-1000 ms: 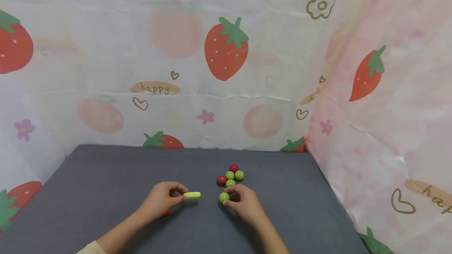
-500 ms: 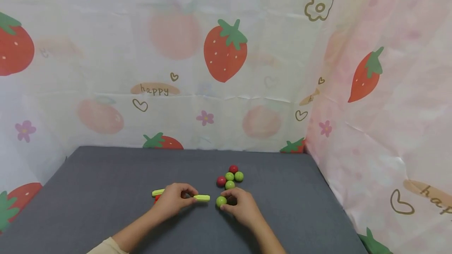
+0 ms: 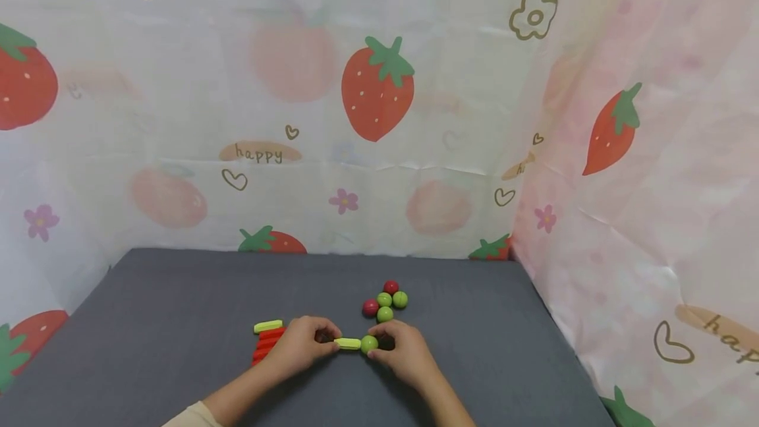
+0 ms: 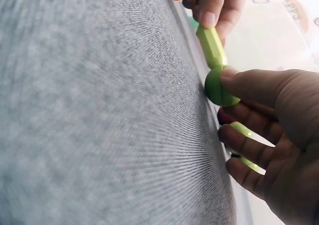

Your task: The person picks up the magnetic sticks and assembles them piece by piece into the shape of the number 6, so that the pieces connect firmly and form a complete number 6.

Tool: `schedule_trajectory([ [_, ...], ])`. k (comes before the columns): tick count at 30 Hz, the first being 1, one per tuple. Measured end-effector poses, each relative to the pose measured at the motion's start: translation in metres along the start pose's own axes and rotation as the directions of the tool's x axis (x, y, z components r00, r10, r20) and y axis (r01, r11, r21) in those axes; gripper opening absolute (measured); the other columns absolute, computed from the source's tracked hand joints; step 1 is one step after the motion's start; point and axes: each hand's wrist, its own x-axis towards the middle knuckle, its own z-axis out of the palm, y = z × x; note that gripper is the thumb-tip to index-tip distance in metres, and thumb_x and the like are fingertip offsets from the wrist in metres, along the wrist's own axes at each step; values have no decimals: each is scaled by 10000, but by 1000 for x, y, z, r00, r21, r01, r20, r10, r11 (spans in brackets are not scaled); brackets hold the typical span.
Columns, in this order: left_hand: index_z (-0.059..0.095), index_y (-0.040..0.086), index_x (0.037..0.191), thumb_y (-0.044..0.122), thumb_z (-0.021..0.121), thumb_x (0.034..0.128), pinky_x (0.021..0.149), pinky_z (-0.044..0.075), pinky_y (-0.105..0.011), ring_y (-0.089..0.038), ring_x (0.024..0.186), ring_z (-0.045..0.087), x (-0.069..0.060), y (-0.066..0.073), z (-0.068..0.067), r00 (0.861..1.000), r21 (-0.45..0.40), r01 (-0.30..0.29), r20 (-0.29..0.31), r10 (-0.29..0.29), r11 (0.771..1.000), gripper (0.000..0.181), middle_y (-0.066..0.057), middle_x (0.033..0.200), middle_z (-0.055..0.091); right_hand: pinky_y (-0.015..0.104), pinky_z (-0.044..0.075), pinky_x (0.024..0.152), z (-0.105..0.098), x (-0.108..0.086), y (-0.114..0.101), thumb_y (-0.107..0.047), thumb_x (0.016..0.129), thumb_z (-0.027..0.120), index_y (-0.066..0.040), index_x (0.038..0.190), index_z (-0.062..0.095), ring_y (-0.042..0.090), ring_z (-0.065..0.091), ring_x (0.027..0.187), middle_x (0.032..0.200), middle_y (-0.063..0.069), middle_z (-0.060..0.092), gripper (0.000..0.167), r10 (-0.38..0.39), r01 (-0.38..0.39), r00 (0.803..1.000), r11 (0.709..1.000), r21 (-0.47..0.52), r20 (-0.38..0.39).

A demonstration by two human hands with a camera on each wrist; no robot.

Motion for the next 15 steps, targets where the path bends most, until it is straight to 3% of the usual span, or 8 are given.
schedule_trajectory([
  [8, 791, 150, 933, 154, 826, 860, 599, 443, -249, -64, 637, 512, -3, 0, 4, 1000, 18, 6, 1, -6, 1000, 82, 104, 766, 659, 407, 540, 895, 3, -1, 0, -228, 845, 854, -177, 1134, 753, 193, 687, 1048, 1100, -53, 715, 311, 4, -3, 1000, 1000, -15, 17],
  [15, 791, 147, 923, 156, 834, 850, 627, 456, -245, -41, 672, 532, -1, 4, 5, 1000, 33, -6, -25, 7, 999, 85, 114, 794, 681, 472, 509, 948, -2, 0, -4, -203, 856, 842, -146, 1149, 747, 216, 657, 1082, 1108, -54, 697, 313, -59, 60, 998, 995, -83, 15],
])
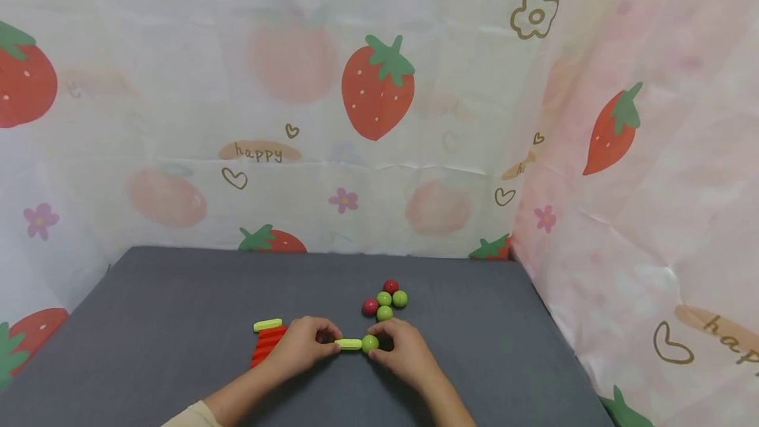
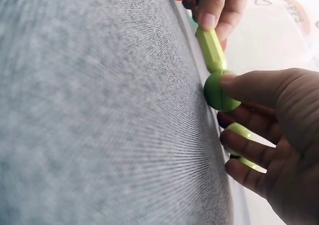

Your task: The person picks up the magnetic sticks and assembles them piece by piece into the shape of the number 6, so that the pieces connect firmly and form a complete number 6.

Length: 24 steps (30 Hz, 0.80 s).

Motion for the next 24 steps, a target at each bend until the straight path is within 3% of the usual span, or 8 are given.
schedule_trajectory([
  [9, 788, 183, 910, 193, 844, 835, 622, 462, -238, -18, 666, 541, 2, 3, 5, 1000, 20, -5, -9, 5, 1000, 94, 126, 785, 677, 462, 491, 972, 0, 0, -3, -213, 843, 855, -152, 1184, 741, 202, 611, 1126, 1150, -76, 694, 365, -103, 101, 994, 993, -64, -27],
  [24, 776, 188, 918, 197, 837, 847, 635, 466, -248, -33, 685, 543, 4, 11, 12, 1000, -9, -12, 21, 12, 1000, 94, 112, 822, 682, 384, 501, 929, 6, 2, 5, -243, 860, 841, -244, 1134, 759, 145, 597, 1086, 1130, -134, 695, 286, -118, 116, 993, 989, -93, -16],
])
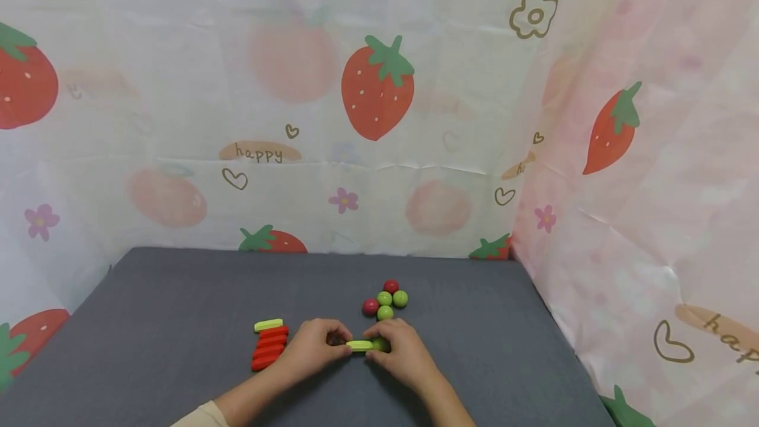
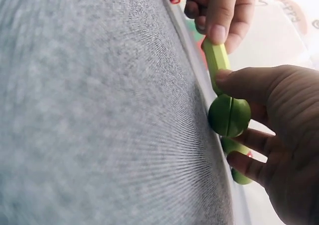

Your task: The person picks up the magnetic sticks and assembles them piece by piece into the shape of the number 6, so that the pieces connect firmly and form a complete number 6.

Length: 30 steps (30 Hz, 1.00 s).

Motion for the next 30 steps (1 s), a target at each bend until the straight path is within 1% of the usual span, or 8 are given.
schedule_trajectory([
  [5, 771, 188, 917, 200, 837, 851, 643, 478, -255, -34, 699, 562, 1, 1, 3, 1000, -18, 5, 14, -5, 1000, 94, 107, 833, 690, 339, 501, 880, 0, -1, 1, -228, 860, 840, -261, 1098, 766, 128, 596, 1045, 1092, -141, 695, 251, 8, -8, 1000, 1000, 8, 3],
  [12, 767, 193, 915, 198, 836, 852, 628, 476, -253, -41, 683, 562, 1, 3, 5, 1000, -28, 11, 19, -10, 1000, 93, 108, 813, 684, 298, 494, 815, -2, -2, 0, -227, 873, 825, -282, 1074, 766, 103, 591, 982, 1049, -143, 687, 217, 25, -25, 1000, 999, 24, 9],
  [15, 762, 191, 918, 209, 835, 856, 616, 469, -253, -48, 670, 558, 2, 3, 2, 999, -32, 20, 35, -19, 999, 98, 107, 801, 681, 291, 493, 807, -1, -4, 0, -212, 868, 828, -277, 1067, 769, 96, 591, 966, 1039, -139, 688, 217, 19, -19, 1000, 999, 31, 0],
  [18, 759, 155, 952, 205, 824, 871, 613, 468, -257, -63, 679, 562, 5, 4, -6, 998, -41, 22, 53, -20, 999, 115, 98, 835, 701, 293, 499, 819, 0, -5, 0, -202, 867, 828, -273, 1068, 769, 91, 600, 974, 1042, -142, 689, 221, 16, -16, 1000, 999, 34, -1],
  [21, 751, 112, 1004, 190, 808, 890, 610, 469, -267, -91, 694, 557, 12, 4, -17, 998, -31, 10, 58, -8, 999, 149, 74, 893, 717, 297, 503, 837, 2, -4, 0, -210, 874, 824, -284, 1076, 766, 88, 607, 993, 1052, -149, 688, 223, 19, -19, 1000, 999, 37, 10],
  [25, 738, 92, 1063, 189, 791, 911, 641, 483, -283, -115, 754, 566, 27, 1, -29, 998, 0, -10, 58, 10, 1000, 188, 24, 972, 722, 295, 499, 829, 3, -2, 1, -223, 879, 821, -292, 1073, 763, 100, 611, 994, 1056, -143, 687, 214, 27, -28, 999, 998, 53, 25],
  [27, 736, 96, 1086, 193, 789, 916, 667, 496, -294, -123, 795, 584, 37, 0, -31, 998, 21, -18, 55, 17, 1000, 203, 3, 1010, 727, 302, 499, 832, 2, -2, 1, -229, 883, 818, -286, 1073, 764, 111, 614, 999, 1058, -137, 688, 206, 26, -28, 999, 998, 54, 29],
  [30, 734, 90, 1113, 200, 792, 915, 723, 527, -318, -145, 876, 628, 52, -4, -29, 998, 61, -46, 55, 42, 997, 234, -24, 1057, 732, 307, 499, 840, 0, -2, 4, -243, 884, 817, -290, 1066, 762, 117, 616, 1006, 1058, -139, 687, 195, 26, -27, 999, 999, 40, 31],
])
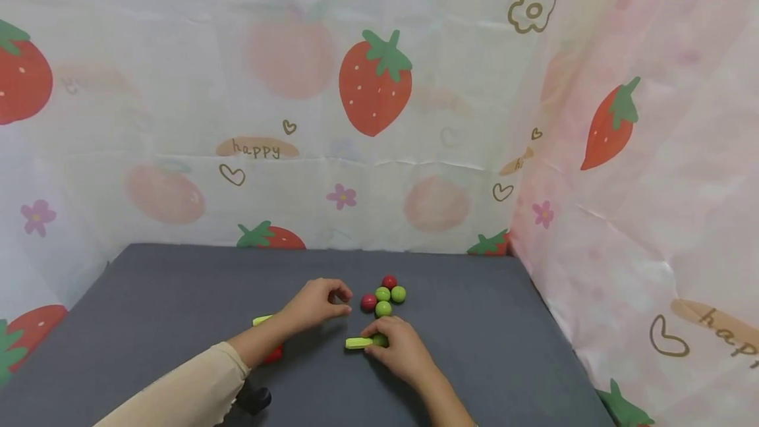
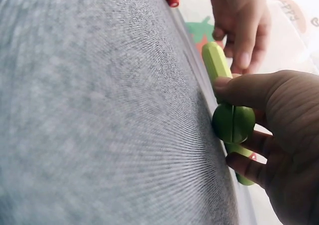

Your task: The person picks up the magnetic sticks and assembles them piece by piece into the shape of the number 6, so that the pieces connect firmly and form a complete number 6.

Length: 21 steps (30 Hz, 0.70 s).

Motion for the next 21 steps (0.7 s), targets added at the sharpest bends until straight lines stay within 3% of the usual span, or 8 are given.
schedule_trajectory([
  [7, 702, 85, 1212, 251, 805, 907, 836, 549, -388, -206, 1009, 668, 21, -11, 12, 999, 50, -1, 34, -1, 999, 362, -52, 1126, 722, 309, 499, 836, -1, -2, -1, -224, 885, 815, -292, 1068, 759, 115, 612, 999, 1061, -135, 683, 203, 8, -8, 1000, 1000, 13, 14],
  [14, 670, 61, 1298, 247, 806, 906, 903, 540, -424, -239, 1093, 671, 31, -17, 26, 1000, -8, -24, 8, 24, 1000, 454, -79, 1215, 722, 316, 502, 856, 0, -2, -2, -217, 889, 812, -290, 1079, 758, 103, 611, 1014, 1070, -143, 677, 211, -1, 1, 1000, 1000, 7, 7],
  [21, 692, 108, 1263, 277, 810, 903, 811, 510, -351, -164, 944, 623, 32, -17, 37, 1000, -34, 5, -22, -5, 999, 414, -23, 1160, 727, 318, 498, 863, 1, -1, -2, -218, 893, 809, -288, 1088, 756, 114, 612, 1026, 1082, -137, 679, 214, 1, -1, 1000, 1000, 5, 12],
])
